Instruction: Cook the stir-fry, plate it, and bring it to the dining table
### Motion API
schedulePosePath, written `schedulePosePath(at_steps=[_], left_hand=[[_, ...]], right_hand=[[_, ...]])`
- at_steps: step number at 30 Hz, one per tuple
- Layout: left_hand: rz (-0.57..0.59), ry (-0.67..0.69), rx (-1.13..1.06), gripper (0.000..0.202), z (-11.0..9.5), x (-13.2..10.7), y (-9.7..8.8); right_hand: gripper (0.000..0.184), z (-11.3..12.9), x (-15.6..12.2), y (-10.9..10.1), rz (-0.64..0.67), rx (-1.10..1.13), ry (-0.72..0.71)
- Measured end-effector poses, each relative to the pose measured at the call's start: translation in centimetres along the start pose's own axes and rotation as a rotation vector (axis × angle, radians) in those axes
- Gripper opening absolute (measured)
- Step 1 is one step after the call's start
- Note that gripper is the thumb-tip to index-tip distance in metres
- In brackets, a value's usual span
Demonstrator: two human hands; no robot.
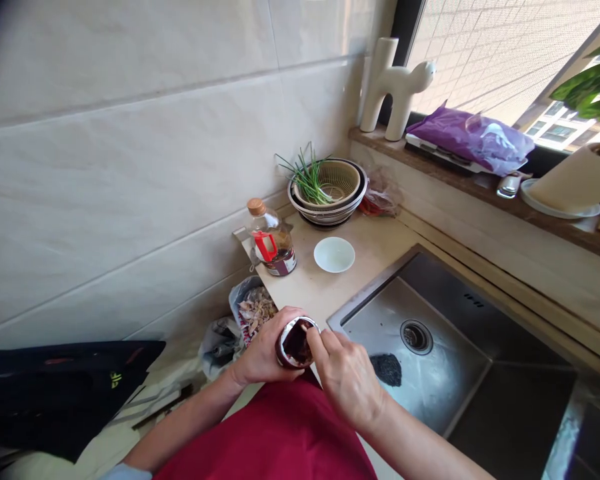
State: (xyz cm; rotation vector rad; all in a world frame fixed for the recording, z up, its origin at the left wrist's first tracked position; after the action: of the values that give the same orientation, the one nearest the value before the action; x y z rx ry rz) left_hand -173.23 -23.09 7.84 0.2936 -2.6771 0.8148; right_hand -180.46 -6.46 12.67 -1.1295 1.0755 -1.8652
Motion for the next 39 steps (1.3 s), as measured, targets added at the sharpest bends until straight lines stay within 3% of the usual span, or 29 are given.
schedulePosePath(at_steps=[8, 16, 22, 26, 29, 34, 39], left_hand=[[-0.024, 0.019, 0.008, 0.069, 0.2, 0.1, 0.1], [0.016, 0.013, -0.022, 0.071, 0.1, 0.2, -0.2], [0.016, 0.041, -0.042, 0.075, 0.7, 0.2, 0.6], [0.002, 0.006, -0.011, 0.07, 0.9, 0.2, 0.6], [0.017, -0.032, -0.018, 0.069, 0.8, 0.3, 0.4], [0.048, -0.009, -0.032, 0.068, 0.6, 0.5, 0.5], [0.047, 0.017, -0.016, 0.068, 0.8, 0.2, 0.8]], right_hand=[[0.021, 0.7, -0.4, 0.1, 0.086, 0.217, 0.066], [0.034, 0.2, 0.5, -0.5, -0.025, -0.006, 0.063], [0.024, 1.2, 0.9, 0.5, 0.2, 0.209, 0.076], [0.022, 0.7, 0.4, 0.2, 0.213, 0.264, 0.156], [0.025, 0.1, 0.1, -0.1, 0.208, 0.181, 0.158], [0.033, -0.4, 0.2, -0.1, 0.049, -0.01, 0.065], [0.025, -0.3, 0.0, 0.5, 0.187, 0.06, 0.05]])
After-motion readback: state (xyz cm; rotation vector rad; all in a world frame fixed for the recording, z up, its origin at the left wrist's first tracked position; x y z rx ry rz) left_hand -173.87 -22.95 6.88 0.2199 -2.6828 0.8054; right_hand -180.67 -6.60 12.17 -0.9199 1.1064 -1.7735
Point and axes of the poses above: each hand's wrist, its own x-axis towards the middle knuckle, its own y-axis out of the palm, z = x × y, the point moved 1 cm from there along x, towards the middle knuckle, and after that the axes turned 5 degrees about -z, right-handed, at the moved point
